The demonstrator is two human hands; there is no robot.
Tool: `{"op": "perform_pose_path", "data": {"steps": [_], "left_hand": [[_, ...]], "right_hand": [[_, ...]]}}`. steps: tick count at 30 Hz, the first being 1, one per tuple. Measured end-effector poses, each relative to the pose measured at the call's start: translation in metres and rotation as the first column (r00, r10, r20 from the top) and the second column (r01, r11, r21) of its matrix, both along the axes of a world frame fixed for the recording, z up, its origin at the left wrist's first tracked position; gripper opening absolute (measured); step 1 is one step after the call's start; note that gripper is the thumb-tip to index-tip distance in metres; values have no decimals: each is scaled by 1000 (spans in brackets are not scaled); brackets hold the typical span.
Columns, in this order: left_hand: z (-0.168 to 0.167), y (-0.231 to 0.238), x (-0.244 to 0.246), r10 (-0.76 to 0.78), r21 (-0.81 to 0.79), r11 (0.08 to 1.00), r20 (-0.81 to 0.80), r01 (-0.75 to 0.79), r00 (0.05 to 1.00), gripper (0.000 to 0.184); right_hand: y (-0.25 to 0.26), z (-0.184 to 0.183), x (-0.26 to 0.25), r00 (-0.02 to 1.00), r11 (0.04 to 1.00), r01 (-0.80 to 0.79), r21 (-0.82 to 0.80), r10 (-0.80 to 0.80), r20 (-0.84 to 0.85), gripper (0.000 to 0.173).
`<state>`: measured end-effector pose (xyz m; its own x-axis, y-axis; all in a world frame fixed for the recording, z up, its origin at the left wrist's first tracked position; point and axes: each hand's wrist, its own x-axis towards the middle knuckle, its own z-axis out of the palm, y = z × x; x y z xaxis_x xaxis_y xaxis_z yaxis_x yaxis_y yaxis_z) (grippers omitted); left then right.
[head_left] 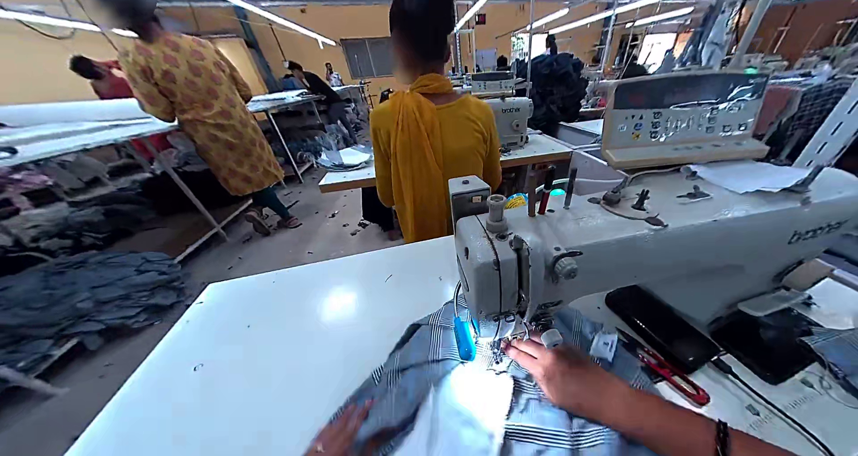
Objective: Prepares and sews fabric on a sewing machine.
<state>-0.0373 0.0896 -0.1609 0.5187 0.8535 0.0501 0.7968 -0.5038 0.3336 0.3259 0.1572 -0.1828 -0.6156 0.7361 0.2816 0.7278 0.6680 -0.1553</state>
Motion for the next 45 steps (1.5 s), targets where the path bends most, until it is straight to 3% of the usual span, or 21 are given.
{"op": "perform_pose_path", "data": {"steps": [3, 4, 6, 8, 11, 13, 15, 21, 25, 28, 31, 33, 35, 37, 39, 42, 44, 45], "left_hand": [[-3, 81, -60, -146, 183, 969, -107, 164, 983, 34], [0, 100, -66, -99, 216, 967, -177, 137, 979, 33], [23, 111, -37, 108, 183, 981, -284, -57, 953, 33], [41, 94, 18, 168, 192, 972, -169, -135, 971, 25], [35, 56, 95, -90, 124, 989, 115, 76, 989, 27], [24, 45, 126, -219, -12, 974, 178, 225, 959, 36], [9, 45, 140, -235, -37, 969, 181, 246, 955, 42], [-24, 46, 152, -157, 325, 940, 152, 100, 976, 27], [-41, 46, 148, -180, 531, 847, 235, 29, 955, 23], [-50, 46, 145, -191, 562, 827, 260, 12, 946, 24], [-50, 45, 147, -159, 565, 825, 238, -4, 958, 22], [-47, 43, 148, -112, 540, 841, 244, -39, 963, 22], [-45, 40, 149, -73, 487, 871, 262, -67, 962, 28], [-41, 40, 149, -61, 422, 904, 276, -64, 959, 38], [-36, 39, 150, -64, 354, 934, 281, -42, 958, 38], [-32, 38, 150, -57, 294, 955, 285, -31, 957, 36], [-30, 36, 149, -49, 216, 976, 305, -19, 951, 36], [-27, 36, 148, -46, 180, 984, 314, -12, 948, 35]], "right_hand": [[-22, 1, -21, 986, 986, 160, -50, -157, 51, 47], [-28, 6, -29, 974, 972, 219, -91, -211, 86, 50], [-37, 19, -41, 939, 919, 323, -224, -284, 192, 57], [-41, 29, -46, 913, 868, 380, -319, -297, 278, 61], [-42, 32, -47, 907, 844, 391, -367, -285, 311, 61], [-42, 30, -45, 912, 846, 388, -367, -293, 288, 59], [-42, 30, -43, 908, 838, 396, -375, -298, 293, 56], [-38, 37, -43, 889, 816, 420, -398, -280, 363, 56], [-35, 42, -43, 886, 801, 425, -422, -270, 378, 56], [-36, 28, -36, 917, 856, 365, -366, -264, 298, 58], [-38, 4, -1, 974, 959, 179, -218, -204, -94, 55], [-43, 9, 27, 877, 962, 247, -119, -274, -395, 39], [-49, 16, 59, 742, 891, 442, -107, -430, -514, 32], [-59, 24, 80, 585, 786, 497, -369, -617, -526, 35], [-68, 37, 76, 397, 610, 308, -730, -779, -484, 36], [-71, 46, 45, 170, 393, -66, -917, -901, -399, 29], [-72, 51, 20, 1, 401, -168, -900, -913, -407, 35], [-78, 56, 11, -34, 440, -171, -882, -897, -441, 36]]}}
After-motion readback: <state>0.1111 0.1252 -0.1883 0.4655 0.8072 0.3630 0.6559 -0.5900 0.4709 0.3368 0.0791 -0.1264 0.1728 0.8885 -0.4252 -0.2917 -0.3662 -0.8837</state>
